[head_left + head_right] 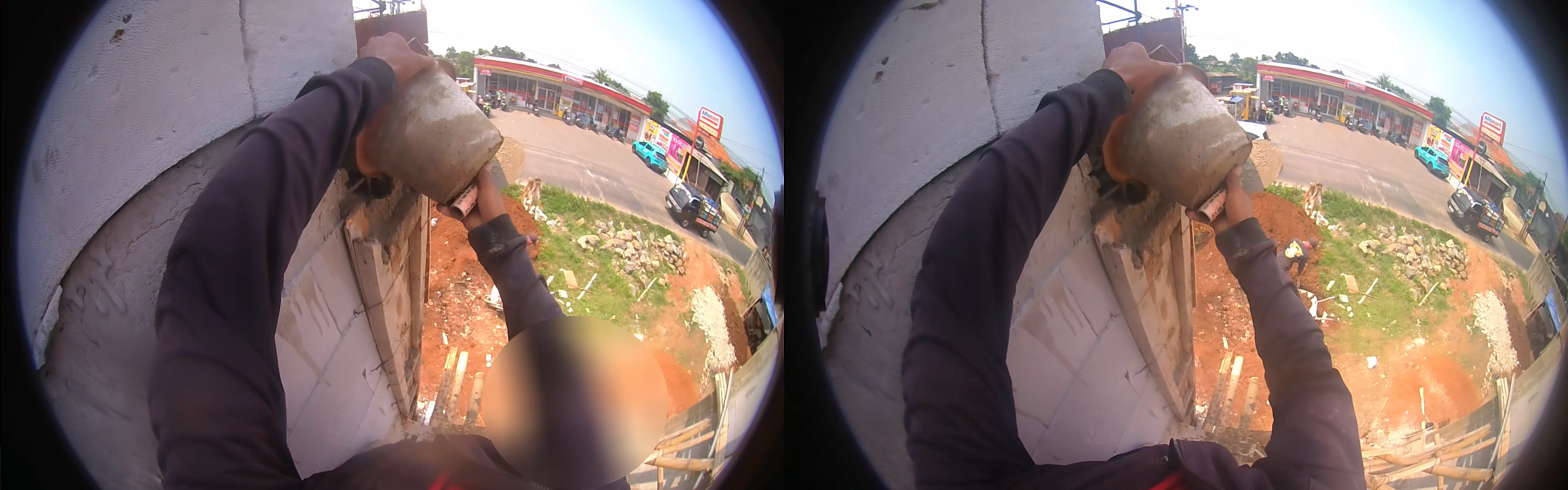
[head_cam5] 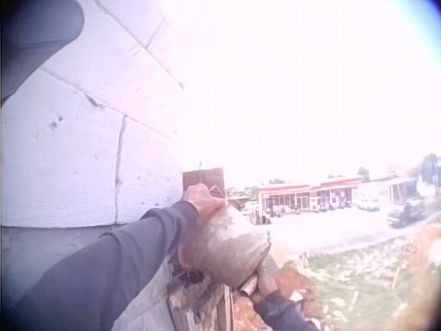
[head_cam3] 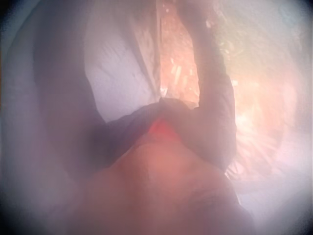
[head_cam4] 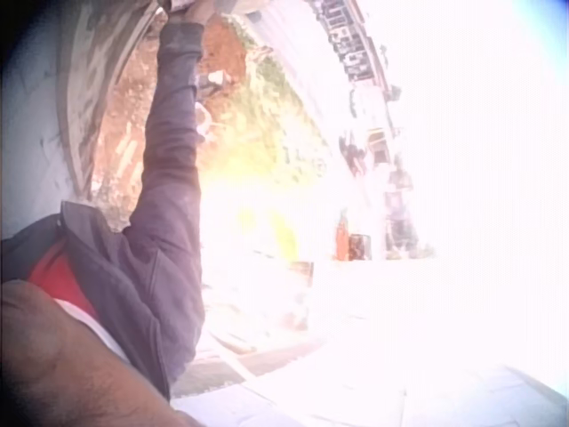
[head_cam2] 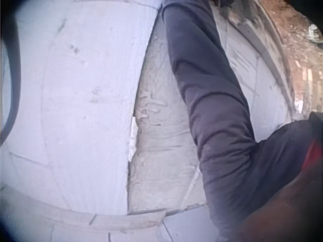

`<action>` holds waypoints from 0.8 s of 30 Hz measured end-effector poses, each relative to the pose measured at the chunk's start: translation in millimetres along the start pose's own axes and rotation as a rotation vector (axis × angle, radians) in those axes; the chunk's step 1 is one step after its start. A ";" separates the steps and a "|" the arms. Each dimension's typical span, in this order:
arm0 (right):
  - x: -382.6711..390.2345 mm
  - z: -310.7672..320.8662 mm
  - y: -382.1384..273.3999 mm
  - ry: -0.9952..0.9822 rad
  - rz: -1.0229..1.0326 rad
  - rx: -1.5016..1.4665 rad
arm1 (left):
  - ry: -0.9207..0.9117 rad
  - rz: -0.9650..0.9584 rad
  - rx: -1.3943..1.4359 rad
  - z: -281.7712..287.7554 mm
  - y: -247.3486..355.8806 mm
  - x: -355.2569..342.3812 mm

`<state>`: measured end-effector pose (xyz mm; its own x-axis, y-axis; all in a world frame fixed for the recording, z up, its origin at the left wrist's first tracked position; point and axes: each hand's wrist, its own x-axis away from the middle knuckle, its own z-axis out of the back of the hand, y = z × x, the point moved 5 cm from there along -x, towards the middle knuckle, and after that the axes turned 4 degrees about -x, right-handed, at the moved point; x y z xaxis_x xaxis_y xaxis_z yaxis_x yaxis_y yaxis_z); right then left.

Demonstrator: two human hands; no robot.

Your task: The person scoops cement from a bucket with a trowel and applies it to a vertical wall section on scaffolding. They repeatedly smooth and level the surface while working at height.

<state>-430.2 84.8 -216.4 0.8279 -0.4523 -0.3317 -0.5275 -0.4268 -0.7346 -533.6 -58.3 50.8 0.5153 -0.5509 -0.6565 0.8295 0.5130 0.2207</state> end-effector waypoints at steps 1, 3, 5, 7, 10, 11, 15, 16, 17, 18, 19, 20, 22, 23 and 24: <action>-0.6 -0.5 0.5 -0.028 0.023 -0.013 | 0.018 -0.002 0.008 -0.3 0.6 1.1; -1.7 1.3 4.5 -0.028 0.035 -0.043 | 0.050 0.003 0.014 -1.4 0.1 1.8; -1.8 4.6 7.3 0.021 0.066 -0.057 | 0.065 0.018 0.008 -4.2 -1.7 0.6; -0.6 6.2 8.8 0.068 0.079 -0.052 | 0.088 0.002 -0.041 -5.4 -2.3 -0.7; 2.4 3.1 5.2 0.095 0.102 -0.041 | 0.148 -0.040 -0.074 0.1 -2.6 1.9; 3.5 1.1 2.6 0.097 0.116 -0.052 | 0.167 -0.051 -0.073 3.4 -1.8 3.8; 6.5 -3.0 -1.1 0.146 0.151 -0.001 | 0.107 0.000 -0.056 6.9 0.8 10.4; 7.3 -2.8 -0.6 0.167 0.176 -0.026 | 0.097 0.000 -0.057 6.5 1.5 12.2; 7.6 -1.7 1.1 0.187 0.202 -0.052 | 0.093 0.001 -0.057 5.2 1.2 13.1; 8.1 -1.3 1.4 0.196 0.241 -0.079 | 0.110 0.012 -0.058 5.4 0.1 14.7; 8.1 -1.4 5.1 0.199 0.233 -0.072 | 0.131 0.028 -0.058 4.1 -2.6 16.8; 7.7 -2.1 5.7 0.186 0.243 -0.067 | 0.167 0.027 -0.056 5.0 -3.9 18.1; 9.7 -5.1 5.6 0.178 0.239 -0.026 | 0.154 0.055 -0.077 10.0 -11.4 22.8; 11.5 -8.1 1.5 0.186 0.231 0.011 | 0.123 0.084 -0.092 11.4 -14.1 28.3; 9.1 -8.6 4.0 0.209 0.197 0.060 | 0.152 0.061 -0.094 9.3 -16.5 31.1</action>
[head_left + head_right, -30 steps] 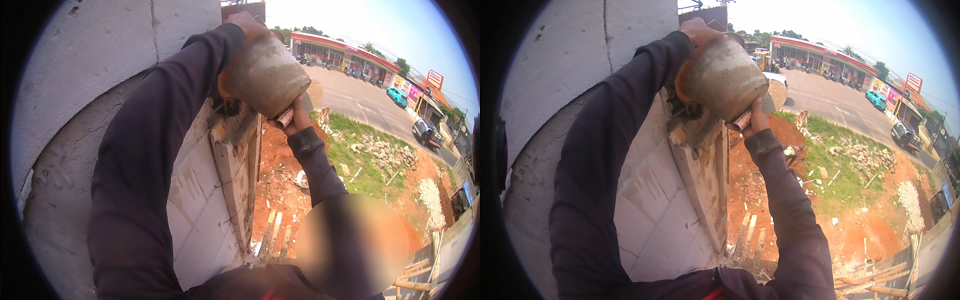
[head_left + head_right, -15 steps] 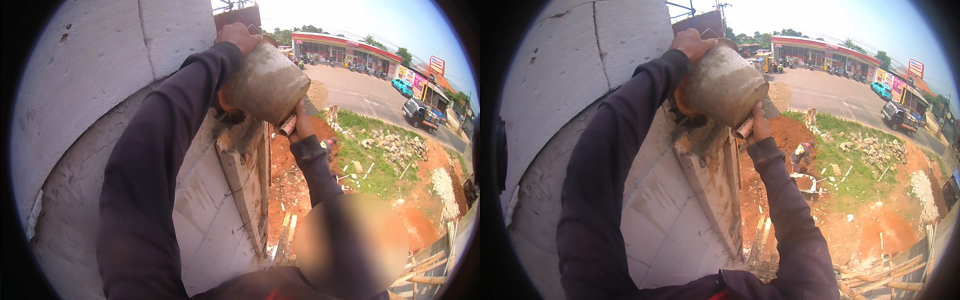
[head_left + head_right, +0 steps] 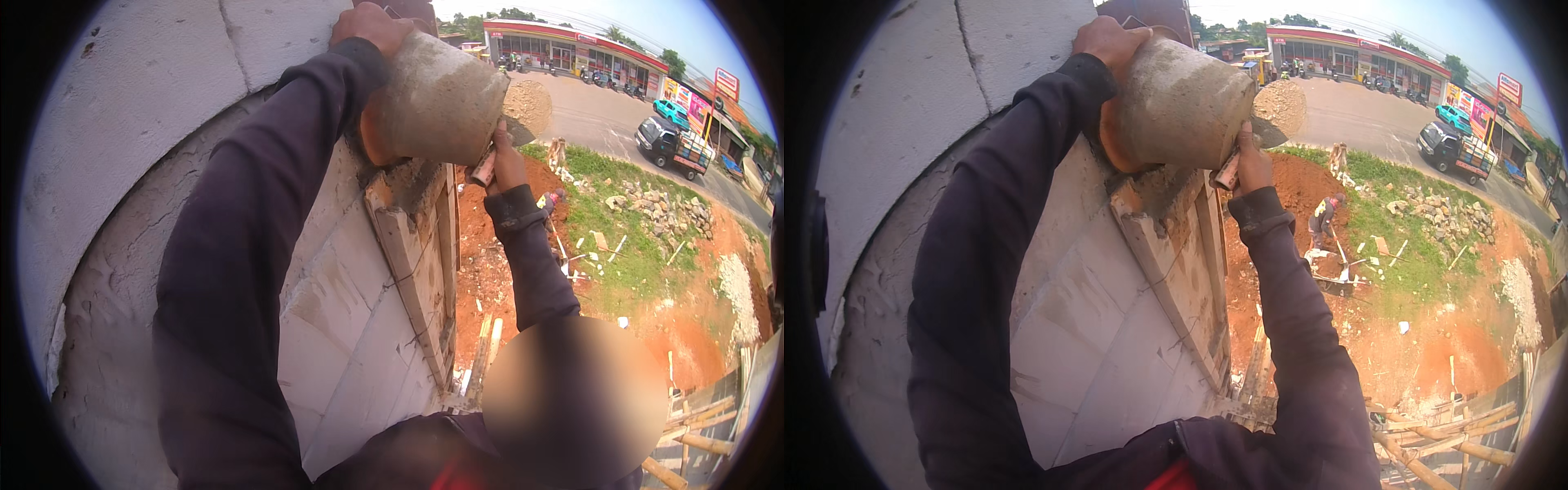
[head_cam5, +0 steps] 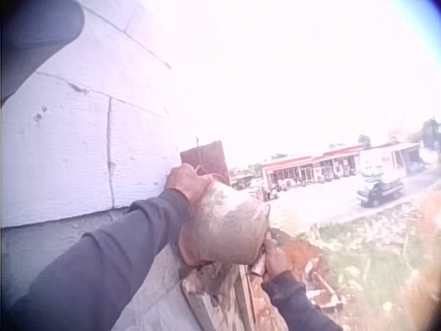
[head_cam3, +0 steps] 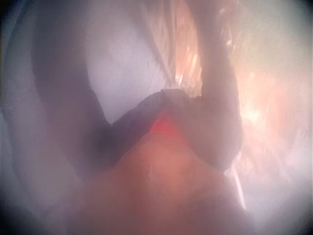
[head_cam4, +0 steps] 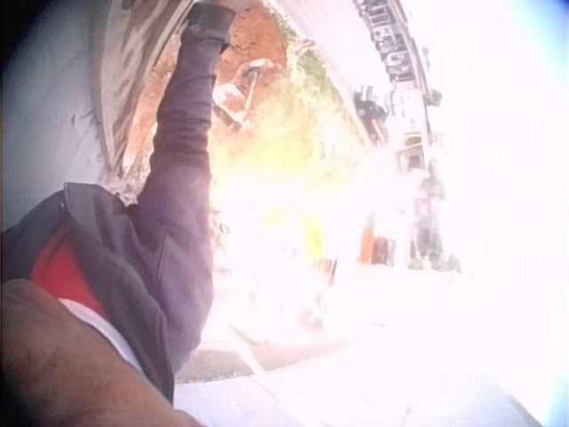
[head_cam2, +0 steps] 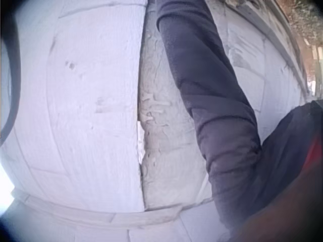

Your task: The person scoops cement from a bucket with a trowel and applies it to a vertical wall section on scaffolding. They repeatedly smooth and level the surface while working at height.

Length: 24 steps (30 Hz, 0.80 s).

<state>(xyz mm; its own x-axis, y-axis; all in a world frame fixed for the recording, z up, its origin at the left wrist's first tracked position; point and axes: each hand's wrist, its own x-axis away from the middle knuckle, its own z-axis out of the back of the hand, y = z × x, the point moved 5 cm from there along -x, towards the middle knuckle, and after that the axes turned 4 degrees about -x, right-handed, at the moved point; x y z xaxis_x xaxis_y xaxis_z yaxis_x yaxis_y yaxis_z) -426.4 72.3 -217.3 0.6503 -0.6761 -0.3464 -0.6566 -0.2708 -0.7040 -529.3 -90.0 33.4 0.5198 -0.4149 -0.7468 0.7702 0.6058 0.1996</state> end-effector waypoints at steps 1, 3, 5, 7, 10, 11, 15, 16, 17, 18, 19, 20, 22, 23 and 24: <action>4.3 -3.0 -15.5 0.000 0.045 -0.047 | 0.022 -0.005 -0.014 18.9 7.7 -1.7; 10.8 -6.5 -28.0 0.041 0.041 -0.027 | 0.028 -0.014 -0.049 36.7 16.5 -3.5; 17.9 -9.2 -34.7 0.095 0.038 -0.031 | -0.015 -0.019 -0.090 41.0 26.4 -0.4; 21.6 -11.9 -37.1 0.083 0.049 -0.075 | -0.027 0.023 -0.133 40.4 33.9 -1.6; 18.1 -9.9 -33.1 0.121 0.062 -0.066 | -0.036 -0.030 -0.256 30.3 41.1 -8.9; 18.8 -7.2 -33.4 0.137 0.089 -0.067 | -0.045 -0.058 -0.313 27.8 44.7 -8.8; 14.2 -11.6 -33.0 0.131 0.088 -0.058 | 0.014 -0.371 -0.651 19.9 54.9 -19.6; 16.6 -13.7 -33.3 0.148 0.065 -0.062 | 0.027 -0.417 -0.698 19.8 54.7 -20.1; 18.5 -19.4 -36.2 0.109 0.098 -0.065 | 0.044 -0.462 -0.745 19.5 54.6 -21.7; 21.8 -24.2 -39.2 0.104 0.107 -0.059 | 0.043 -0.464 -0.743 20.1 52.6 -23.6; 26.0 -28.1 -40.6 0.106 0.104 -0.048 | 0.038 -0.466 -0.741 19.9 50.4 -25.0; 31.4 -30.6 -41.8 0.127 0.086 -0.025 | 0.007 -0.463 -0.745 18.8 48.0 -26.2; 38.2 -32.7 -47.6 0.152 0.048 0.023 | -0.024 -0.494 -0.752 18.5 47.3 -30.6; 40.5 -33.8 -49.2 0.160 0.042 0.023 | -0.036 -0.511 -0.753 17.4 45.8 -31.9; 42.5 -35.9 -52.4 0.144 0.043 0.012 | -0.030 -0.499 -0.742 18.1 44.8 -32.9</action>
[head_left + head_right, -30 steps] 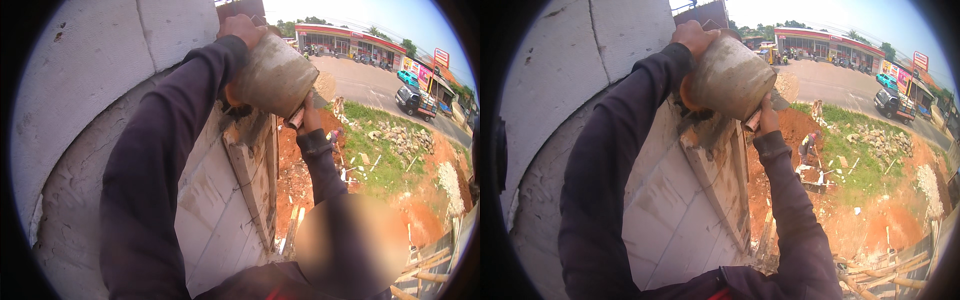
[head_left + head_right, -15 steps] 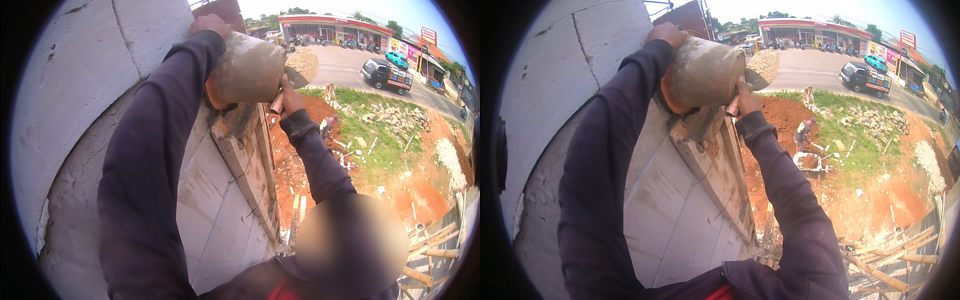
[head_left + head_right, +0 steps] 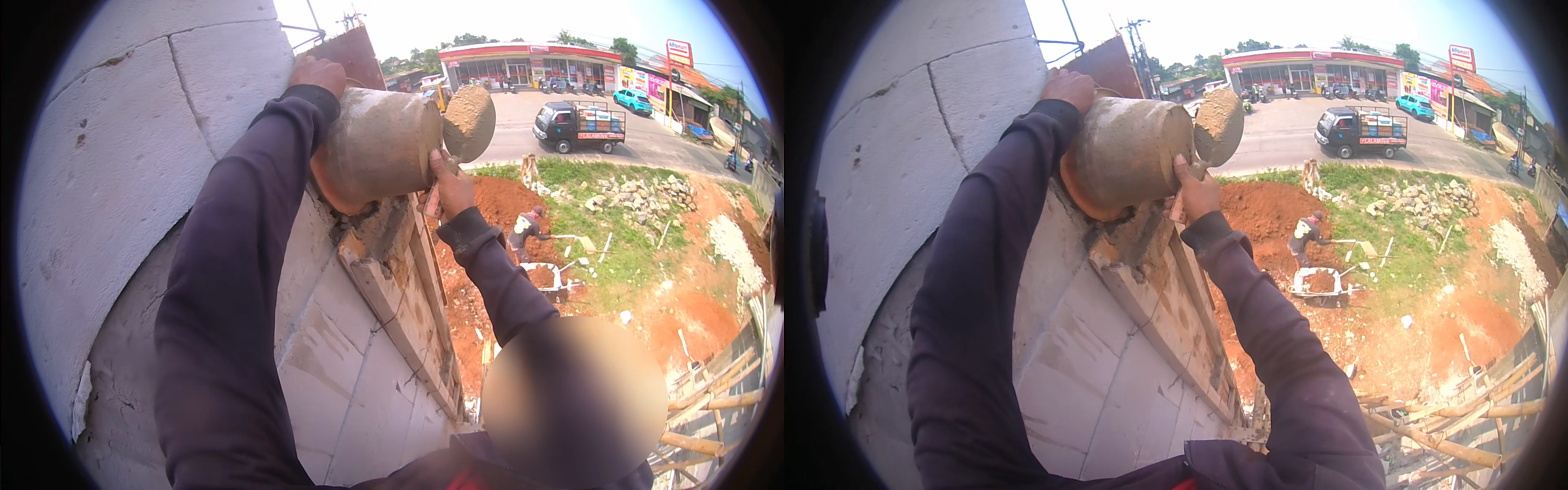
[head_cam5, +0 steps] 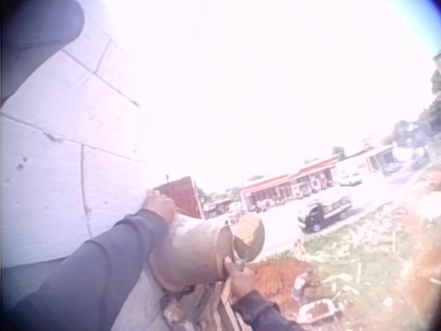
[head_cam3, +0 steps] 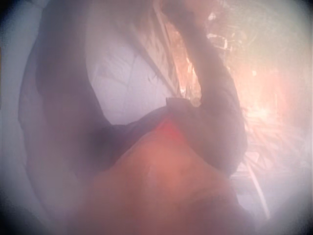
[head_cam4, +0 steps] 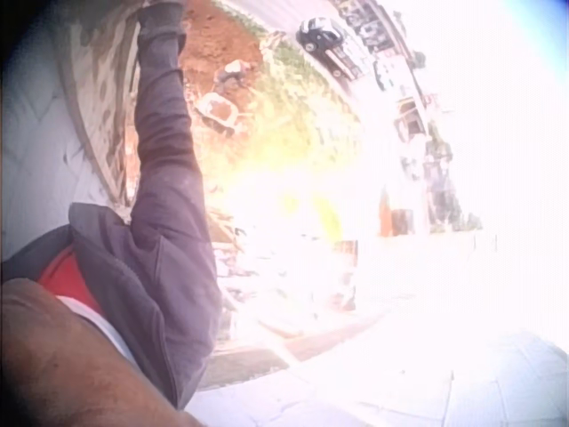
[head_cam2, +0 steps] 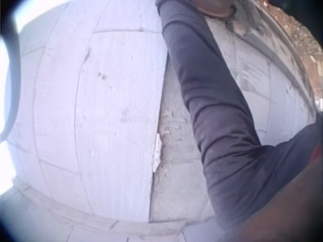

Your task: The person scoops cement from a bucket with a trowel and applies it to a vertical wall section on scaffolding. They repeatedly smooth and level the surface while working at height.

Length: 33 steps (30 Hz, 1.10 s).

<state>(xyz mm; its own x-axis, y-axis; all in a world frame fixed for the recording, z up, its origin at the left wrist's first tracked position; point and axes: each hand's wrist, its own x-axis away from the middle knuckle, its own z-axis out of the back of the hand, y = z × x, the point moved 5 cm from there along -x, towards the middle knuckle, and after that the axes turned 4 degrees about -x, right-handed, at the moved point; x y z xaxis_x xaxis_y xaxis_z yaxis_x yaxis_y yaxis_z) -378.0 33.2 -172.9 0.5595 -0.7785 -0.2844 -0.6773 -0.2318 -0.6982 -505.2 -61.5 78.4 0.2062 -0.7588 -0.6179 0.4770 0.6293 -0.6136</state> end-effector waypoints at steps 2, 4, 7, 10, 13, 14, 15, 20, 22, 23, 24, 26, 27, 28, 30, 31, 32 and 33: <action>2.7 -1.0 -5.1 -0.012 0.024 -0.012 | 0.034 0.016 0.013 0.4 -1.9 -1.2; 4.1 1.0 -7.2 0.025 0.039 0.013 | 0.043 0.007 0.023 -0.3 -1.1 -1.6; 4.7 -0.3 -5.6 0.002 0.040 -0.034 | 0.021 0.008 -0.009 -1.3 -0.4 -3.7; 5.7 1.4 -4.3 0.043 0.056 -0.079 | -0.022 0.019 -0.041 2.4 -1.3 -7.4; 4.5 0.2 -4.4 0.026 0.091 -0.136 | -0.028 0.021 -0.075 7.7 -2.1 -11.3; 3.8 -0.4 -4.7 0.015 0.129 -0.143 | -0.013 0.027 -0.087 8.7 -2.0 -12.0; 3.4 -0.2 -4.5 0.013 0.124 -0.139 | -0.045 0.008 -0.106 7.8 -0.2 -12.2; 2.1 2.4 2.3 0.004 0.165 -0.120 | -0.054 -0.047 -0.143 -1.1 -1.3 -13.9; 0.3 2.8 4.9 -0.034 0.158 -0.115 | -0.086 -0.052 -0.170 -7.9 -4.0 -16.2; 0.2 3.4 4.4 -0.043 0.159 -0.102 | -0.073 -0.068 -0.197 -9.7 -5.9 -17.0; -1.3 4.7 6.8 -0.054 0.161 -0.089 | -0.059 -0.084 -0.223 -13.7 -7.0 -17.8; -1.4 8.2 10.5 -0.047 0.140 -0.046 | -0.014 -0.107 -0.171 -21.7 -4.7 -14.7; 0.6 10.5 10.8 -0.060 0.116 -0.028 | -0.057 -0.096 -0.184 -22.7 -4.2 -16.0; 2.1 13.3 12.7 -0.068 0.106 -0.021 | -0.100 -0.088 -0.198 -28.1 -4.2 -15.7; 8.9 23.4 12.8 0.029 0.145 -0.061 | -0.072 -0.069 -0.171 -30.5 -3.0 -14.1; 14.7 27.9 13.6 0.059 0.158 -0.131 | -0.061 -0.052 -0.160 -30.6 -3.6 -13.5; 19.4 34.1 15.3 0.129 0.142 -0.196 | -0.051 -0.037 -0.147 -31.6 -3.4 -12.6; 23.5 33.3 12.7 0.109 0.198 -0.240 | -0.031 -0.048 -0.138 -30.6 -3.5 -11.6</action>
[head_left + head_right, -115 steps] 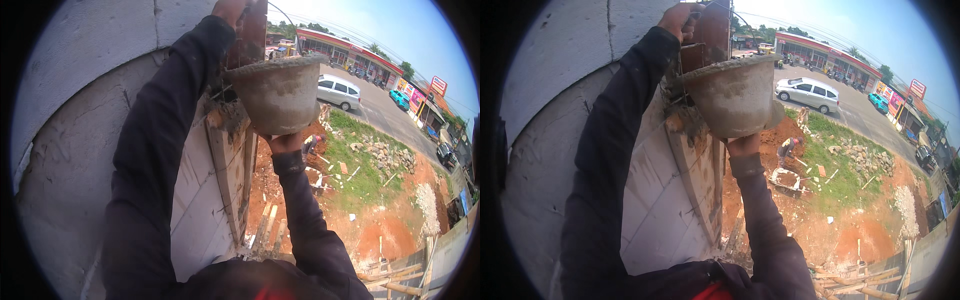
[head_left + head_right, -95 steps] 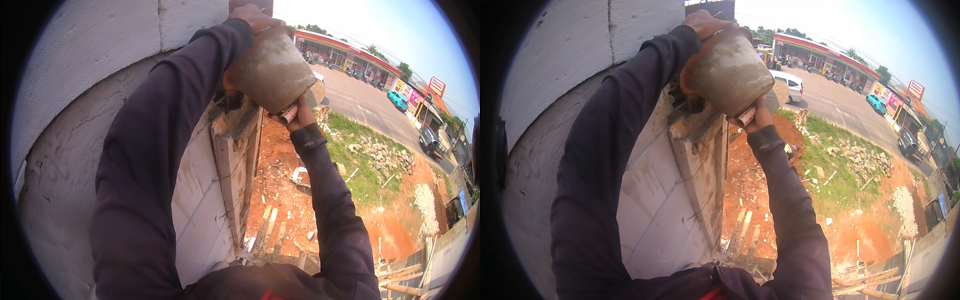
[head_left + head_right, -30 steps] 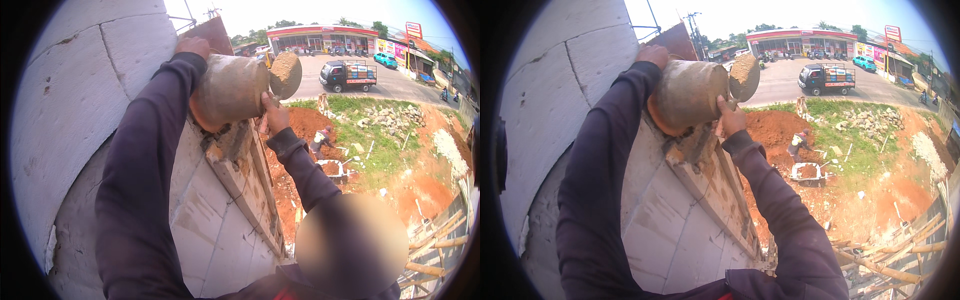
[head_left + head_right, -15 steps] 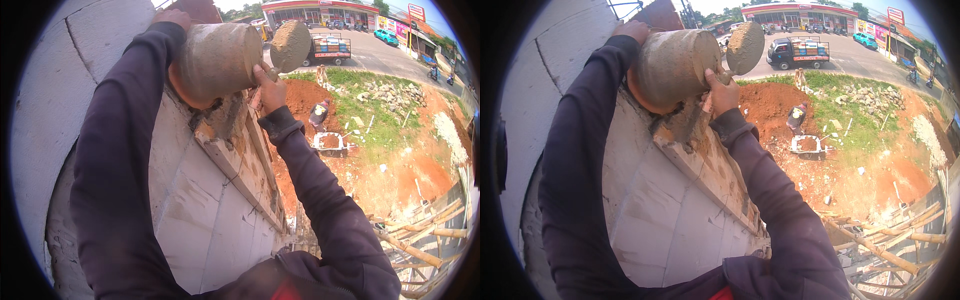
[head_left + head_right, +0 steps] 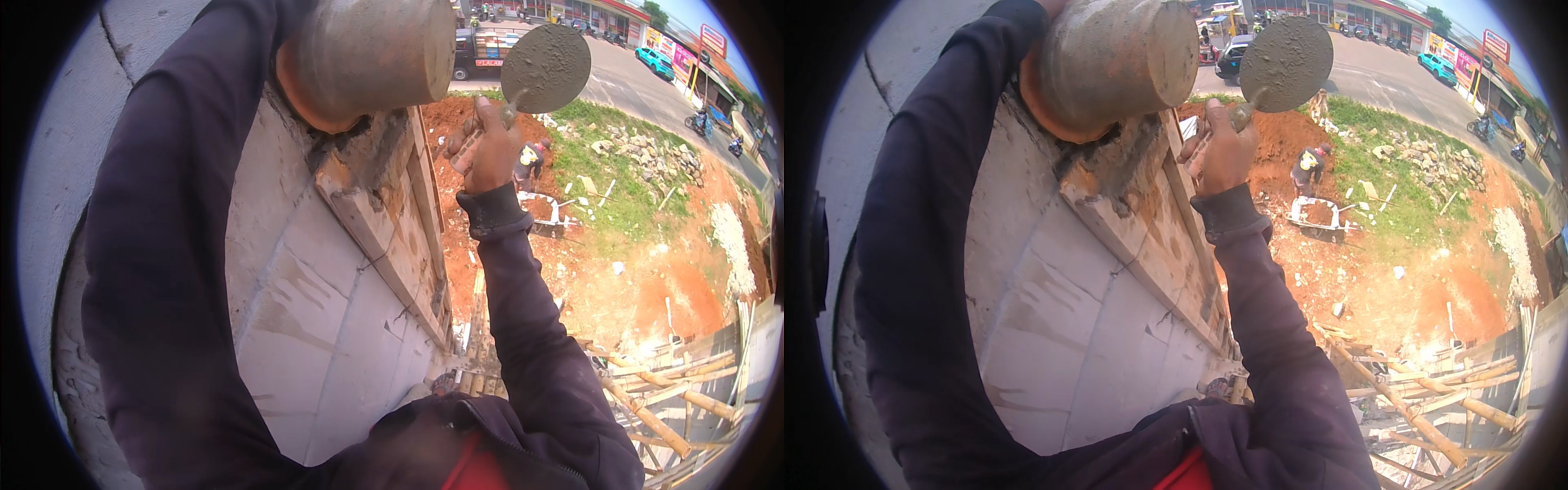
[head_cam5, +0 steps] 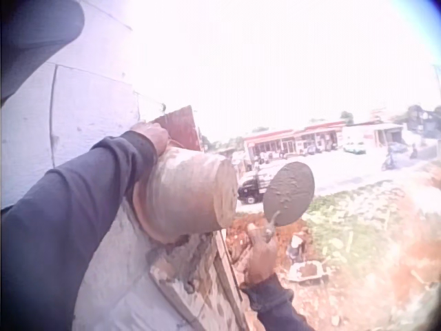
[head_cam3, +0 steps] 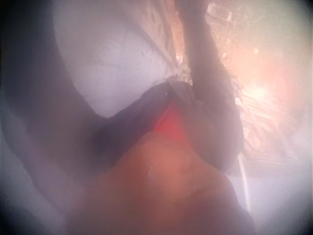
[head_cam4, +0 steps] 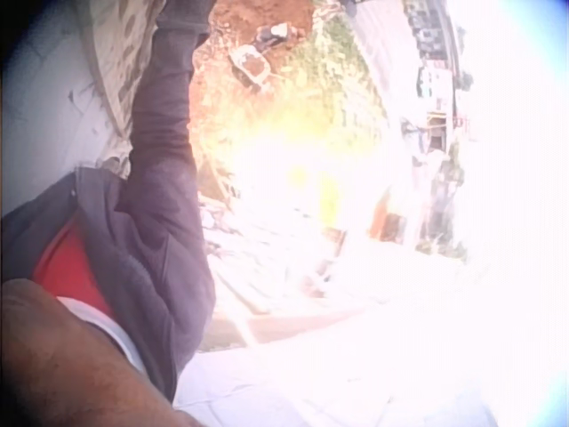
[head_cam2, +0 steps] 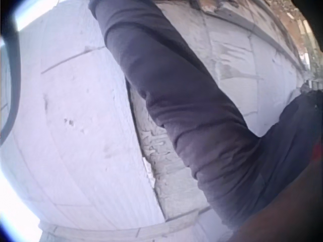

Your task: The person scoops cement from a bucket with a trowel and applies it to a vertical wall section on scaffolding. They repeatedly smooth and level the surface while working at height.

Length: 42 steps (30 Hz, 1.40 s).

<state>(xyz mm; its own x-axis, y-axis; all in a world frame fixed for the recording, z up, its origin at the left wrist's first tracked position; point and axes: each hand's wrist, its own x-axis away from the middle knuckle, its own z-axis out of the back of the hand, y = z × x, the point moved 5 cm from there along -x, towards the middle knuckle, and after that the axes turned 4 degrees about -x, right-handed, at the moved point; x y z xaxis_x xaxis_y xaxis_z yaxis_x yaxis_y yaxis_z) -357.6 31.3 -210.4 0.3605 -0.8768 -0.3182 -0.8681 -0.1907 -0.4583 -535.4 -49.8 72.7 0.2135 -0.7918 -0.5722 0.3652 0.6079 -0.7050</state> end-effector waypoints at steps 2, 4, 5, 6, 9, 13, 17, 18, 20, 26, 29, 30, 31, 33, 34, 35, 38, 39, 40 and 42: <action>5.4 -7.3 4.6 -0.136 -0.152 0.149 | 0.040 -0.023 0.015 -0.1 2.0 1.5; 6.8 -12.0 1.9 -0.144 -0.171 0.217 | 0.005 0.006 0.025 -3.6 1.5 0.4; 6.3 -14.9 -1.5 -0.136 -0.131 0.155 | -0.004 0.024 0.028 -5.5 1.3 -1.1; 5.9 -17.5 -6.3 -0.127 -0.092 0.092 | 0.003 0.015 0.020 -5.4 0.5 -1.7; 7.2 -23.2 -10.3 -0.141 -0.128 0.140 | 0.002 -0.010 -0.001 -6.3 0.5 -4.4; 9.9 -23.7 -12.2 -0.147 -0.166 0.264 | -0.001 -0.006 -0.004 -7.9 0.5 -5.4; 9.5 -23.4 -13.6 -0.126 -0.115 0.185 | -0.016 -0.020 -0.037 -12.3 2.8 -3.6; 10.1 -24.4 -9.8 -0.166 -0.170 0.221 | 0.005 -0.005 -0.021 -11.4 2.1 -3.7; 10.1 -25.0 -7.7 -0.178 -0.192 0.206 | 0.044 0.014 0.000 -9.0 0.9 -4.4; 9.4 -23.9 -5.5 -0.159 -0.183 0.192 | -0.003 -0.027 -0.005 -13.6 0.2 -7.8; 12.2 -25.7 -3.5 -0.192 -0.222 0.197 | 0.015 -0.013 -0.020 -18.7 -2.3 -10.4; 11.9 -25.9 -6.0 -0.173 -0.159 0.173 | 0.052 0.004 0.023 -19.4 -5.0 -12.6; 10.8 -24.0 -7.5 -0.129 -0.119 0.184 | 0.074 -0.020 0.023 -22.8 -2.7 -14.2; 11.9 -26.0 -3.2 -0.197 -0.169 0.229 | -0.070 0.037 0.045 -32.9 -7.0 -22.3; 12.2 -25.4 -4.4 -0.180 -0.127 0.208 | -0.041 0.029 0.067 -32.7 -7.6 -23.3; 12.0 -25.7 -5.6 -0.174 -0.087 0.174 | -0.019 0.031 0.076 -32.5 -6.8 -25.4; 11.2 -26.2 -4.8 -0.209 -0.087 0.225 | 0.049 0.032 0.093 -27.9 -7.3 -22.6; 10.7 -26.0 -4.7 -0.203 -0.093 0.200 | 0.067 0.023 0.091 -25.3 -6.1 -21.7; 9.7 -25.6 -5.7 -0.195 -0.088 0.162 | 0.033 0.007 0.065 -25.8 -4.8 -20.3; 8.5 -24.9 -7.8 -0.187 -0.065 0.141 | -0.103 0.055 0.019 -29.8 -5.2 -19.2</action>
<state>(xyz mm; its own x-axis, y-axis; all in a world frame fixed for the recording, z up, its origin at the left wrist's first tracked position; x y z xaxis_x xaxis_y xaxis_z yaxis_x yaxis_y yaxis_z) -356.3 14.3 -188.8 0.4826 -0.7650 -0.4265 -0.7894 -0.1690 -0.5902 -568.4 -36.0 74.8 0.3257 -0.7595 -0.5631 0.3668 0.6505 -0.6651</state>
